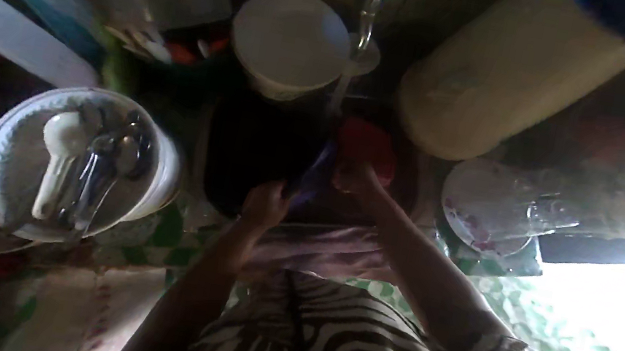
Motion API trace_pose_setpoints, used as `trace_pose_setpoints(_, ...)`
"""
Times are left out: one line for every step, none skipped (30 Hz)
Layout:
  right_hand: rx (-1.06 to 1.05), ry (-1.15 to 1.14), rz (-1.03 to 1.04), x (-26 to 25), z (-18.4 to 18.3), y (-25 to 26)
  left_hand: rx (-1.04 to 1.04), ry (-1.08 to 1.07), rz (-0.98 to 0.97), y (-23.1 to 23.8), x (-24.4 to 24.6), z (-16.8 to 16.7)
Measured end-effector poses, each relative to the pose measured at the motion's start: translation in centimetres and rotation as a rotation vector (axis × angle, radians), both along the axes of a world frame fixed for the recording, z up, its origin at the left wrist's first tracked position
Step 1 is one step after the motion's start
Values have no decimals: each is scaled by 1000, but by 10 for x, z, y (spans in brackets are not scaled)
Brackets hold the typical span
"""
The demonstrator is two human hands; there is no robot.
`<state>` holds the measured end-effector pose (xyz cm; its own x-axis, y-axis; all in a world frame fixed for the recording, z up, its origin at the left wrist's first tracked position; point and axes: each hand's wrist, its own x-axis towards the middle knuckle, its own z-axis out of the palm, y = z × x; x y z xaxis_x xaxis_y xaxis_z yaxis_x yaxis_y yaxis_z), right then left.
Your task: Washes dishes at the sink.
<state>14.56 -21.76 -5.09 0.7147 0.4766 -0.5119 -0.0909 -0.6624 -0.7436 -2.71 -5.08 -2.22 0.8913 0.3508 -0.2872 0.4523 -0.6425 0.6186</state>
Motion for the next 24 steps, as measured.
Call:
trace_pose_setpoints(-70,-36,154,-9,-11,-11,0,-57,16,4,-4,-3)
trace_pose_setpoints(-165,-92,312,-21,-22,-19,8,-110,22,8,-7,-7)
trace_pose_setpoints(-297,-143,457,-30,-31,-20,14,-141,27,11,-7,-8)
trace_pose_setpoints(-398,-164,529,-39,-35,-15,16,-161,36,14,-6,-8)
trace_pose_setpoints(-461,-156,520,-47,-39,-8,11,-180,51,15,-6,-10)
trace_pose_setpoints(-493,-155,462,-53,-45,-1,3,-202,67,16,-6,-12)
trace_pose_setpoints(-513,-158,415,-55,-51,6,-13,-209,86,17,-6,-12)
trace_pose_setpoints(-518,-162,387,-54,-52,13,-23,-226,103,19,-6,-10)
trace_pose_setpoints(-511,-135,383,-52,-50,18,-24,-247,115,20,-6,-8)
trace_pose_setpoints(-495,-84,371,-51,-45,21,-24,-263,122,21,-7,-7)
trace_pose_setpoints(-462,-50,312,-51,-43,20,-22,-287,121,22,-7,-5)
trace_pose_setpoints(-419,-58,238,-51,-49,18,-19,-326,119,23,-7,-6)
trace_pose_setpoints(-385,-79,218,-49,-46,15,-27,-359,118,25,-7,-5)
trace_pose_setpoints(-354,-89,208,-45,-40,14,-37,-380,122,26,-8,-4)
trace_pose_setpoints(-341,-103,223,-42,-33,12,-45,-388,134,28,-7,0)
trace_pose_setpoints(-354,-113,256,-40,-33,8,-54,-380,157,28,-7,6)
trace_pose_setpoints(-387,-96,313,-38,-38,1,-56,-362,179,29,-7,12)
trace_pose_setpoints(-431,-91,373,-36,-49,-6,-71,-334,199,30,-8,18)
trace_pose_setpoints(-480,-83,413,-31,-56,-11,-89,-310,218,31,-7,21)
trace_pose_setpoints(-506,-100,420,-25,-69,-16,-115,-290,238,32,-6,24)
trace_pose_setpoints(-499,-122,418,-20,-78,-21,-130,-283,249,32,-4,26)
trace_pose_setpoints(-477,-133,394,-17,-79,-27,-133,-286,246,32,-2,28)
trace_pose_setpoints(-455,-142,360,-15,-76,-32,-124,-293,228,32,0,28)
trace_pose_setpoints(-443,-161,309,-16,-69,-37,-101,-303,186,30,2,28)
